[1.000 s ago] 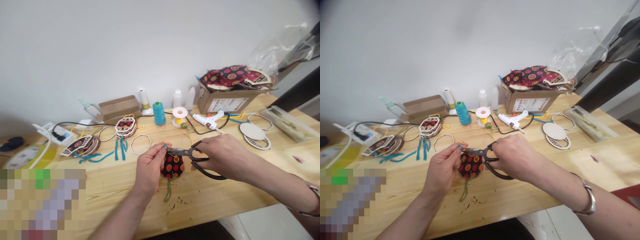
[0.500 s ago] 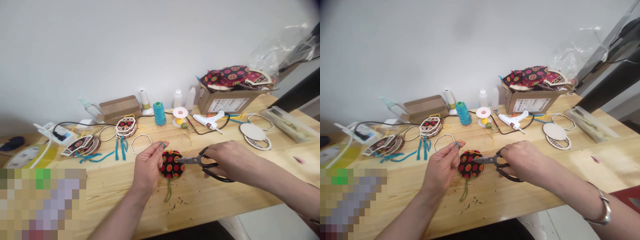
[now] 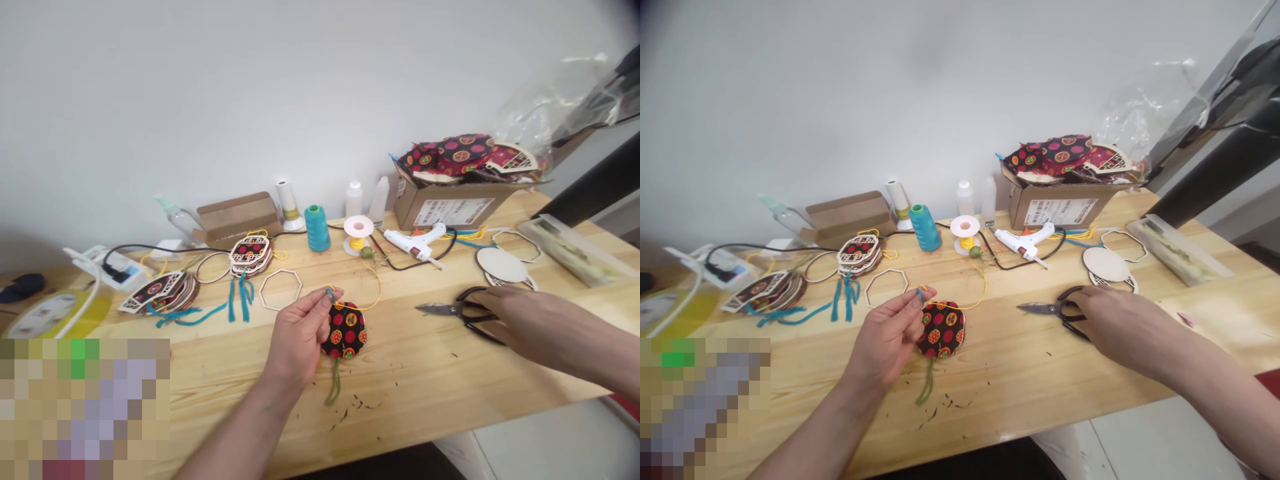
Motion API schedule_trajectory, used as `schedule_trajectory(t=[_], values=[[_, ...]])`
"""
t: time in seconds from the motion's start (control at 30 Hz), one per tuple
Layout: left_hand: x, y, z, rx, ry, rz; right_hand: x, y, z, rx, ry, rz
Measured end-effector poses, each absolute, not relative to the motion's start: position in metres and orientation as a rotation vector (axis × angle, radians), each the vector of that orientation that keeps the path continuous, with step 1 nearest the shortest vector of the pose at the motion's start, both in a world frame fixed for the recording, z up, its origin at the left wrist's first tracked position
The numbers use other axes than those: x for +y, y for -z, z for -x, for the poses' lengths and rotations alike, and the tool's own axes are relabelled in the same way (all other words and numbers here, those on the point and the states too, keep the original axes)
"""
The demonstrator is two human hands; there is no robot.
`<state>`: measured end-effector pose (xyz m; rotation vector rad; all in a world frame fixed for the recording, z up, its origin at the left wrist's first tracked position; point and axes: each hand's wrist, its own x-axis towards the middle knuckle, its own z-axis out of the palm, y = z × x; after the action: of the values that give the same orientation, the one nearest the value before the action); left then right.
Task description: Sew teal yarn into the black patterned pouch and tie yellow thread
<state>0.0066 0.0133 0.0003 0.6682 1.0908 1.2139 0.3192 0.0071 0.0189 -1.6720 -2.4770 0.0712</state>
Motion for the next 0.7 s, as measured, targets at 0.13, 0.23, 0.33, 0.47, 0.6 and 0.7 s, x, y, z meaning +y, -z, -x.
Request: schedule_trajectory(t=[0.13, 0.23, 0.33, 0.47, 0.6, 0.7], values=[[0.012, 0.001, -0.007, 1.077, -1.129, -0.743, 0.025, -0.039, -0.26, -2.373, -0.318, 1.651], [0.011, 0.001, -0.006, 1.037, -1.098, -0.785, 0.045, -0.044, -0.204, -2.101, -0.982, 1.338], [0.011, 0.001, -0.005, 1.004, -1.111, -0.802, 0.063, -0.036, -0.169, -1.835, -1.636, 1.07], [0.01, 0.002, -0.003, 1.016, -1.097, -0.843, 0.074, -0.019, -0.16, -1.47, -2.043, 0.866], [0.009, 0.003, -0.003, 1.019, -1.049, -0.855, 0.075, -0.008, -0.165, -1.313, -2.129, 0.815], [0.009, 0.004, -0.003, 1.039, -1.038, -0.848, 0.074, -0.006, -0.165, -1.271, -2.146, 0.833]])
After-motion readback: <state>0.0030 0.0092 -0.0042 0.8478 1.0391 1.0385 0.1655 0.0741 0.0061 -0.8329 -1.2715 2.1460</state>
